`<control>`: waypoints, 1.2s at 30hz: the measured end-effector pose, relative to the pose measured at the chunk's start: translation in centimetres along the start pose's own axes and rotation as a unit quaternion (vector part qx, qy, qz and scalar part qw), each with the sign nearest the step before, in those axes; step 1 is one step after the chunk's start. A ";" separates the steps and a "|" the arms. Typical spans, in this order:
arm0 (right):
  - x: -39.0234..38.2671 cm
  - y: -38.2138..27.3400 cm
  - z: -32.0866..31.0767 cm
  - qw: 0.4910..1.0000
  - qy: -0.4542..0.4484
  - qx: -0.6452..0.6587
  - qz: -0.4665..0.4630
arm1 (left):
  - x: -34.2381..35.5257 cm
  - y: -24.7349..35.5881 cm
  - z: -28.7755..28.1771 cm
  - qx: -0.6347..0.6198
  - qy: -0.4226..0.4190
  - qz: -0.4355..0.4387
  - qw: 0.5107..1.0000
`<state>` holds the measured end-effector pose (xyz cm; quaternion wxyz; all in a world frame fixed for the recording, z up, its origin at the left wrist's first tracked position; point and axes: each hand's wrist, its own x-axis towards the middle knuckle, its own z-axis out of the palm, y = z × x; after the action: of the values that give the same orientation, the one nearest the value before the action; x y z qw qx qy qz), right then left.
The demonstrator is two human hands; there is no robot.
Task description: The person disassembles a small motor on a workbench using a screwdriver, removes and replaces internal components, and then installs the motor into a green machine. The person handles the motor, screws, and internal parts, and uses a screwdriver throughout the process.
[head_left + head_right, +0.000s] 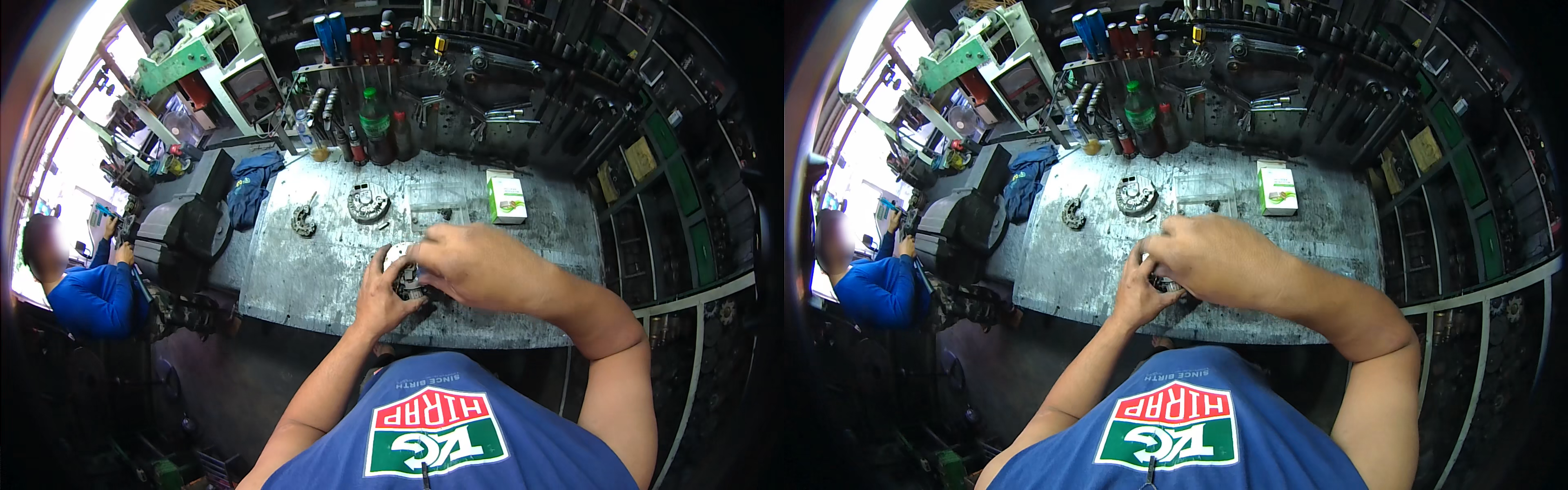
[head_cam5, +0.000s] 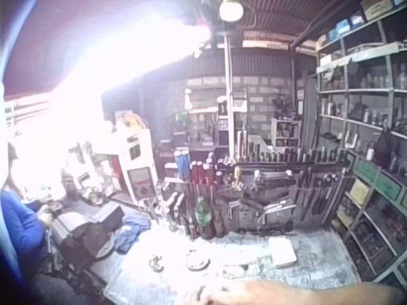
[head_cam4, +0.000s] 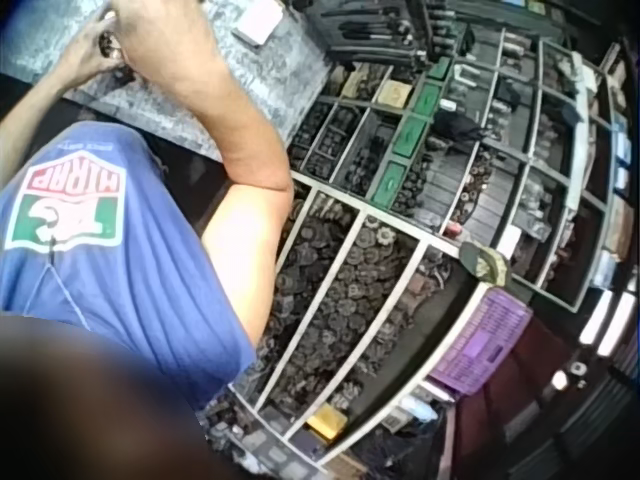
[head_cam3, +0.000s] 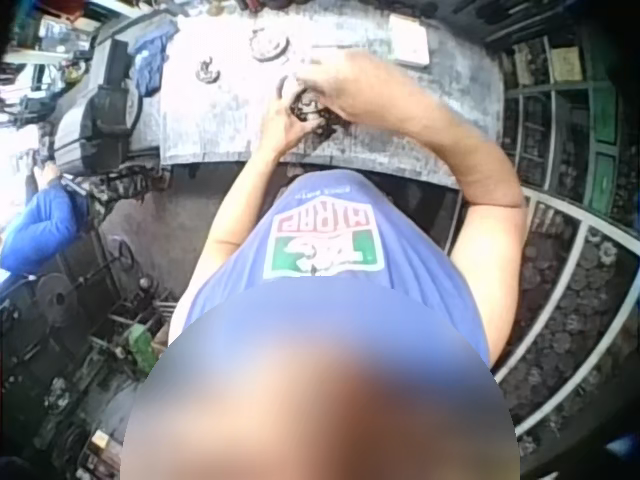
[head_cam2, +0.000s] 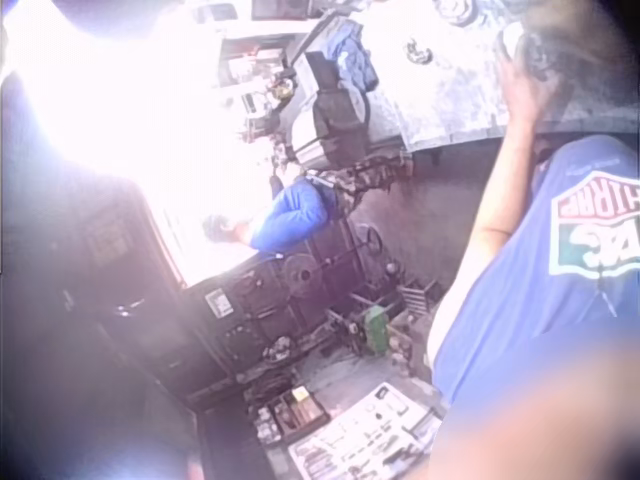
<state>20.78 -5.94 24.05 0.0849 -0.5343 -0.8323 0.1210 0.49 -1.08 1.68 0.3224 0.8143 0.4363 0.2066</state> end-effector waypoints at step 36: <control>-10.3 8.5 5.9 0.887 0.320 0.143 0.301 | 1.1 -3.6 -1.4 -0.136 0.012 0.018 0.990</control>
<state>30.86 -12.54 15.78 0.3812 -0.7511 -0.5329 0.0808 -1.82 1.83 0.23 0.4211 0.7681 0.3928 0.2799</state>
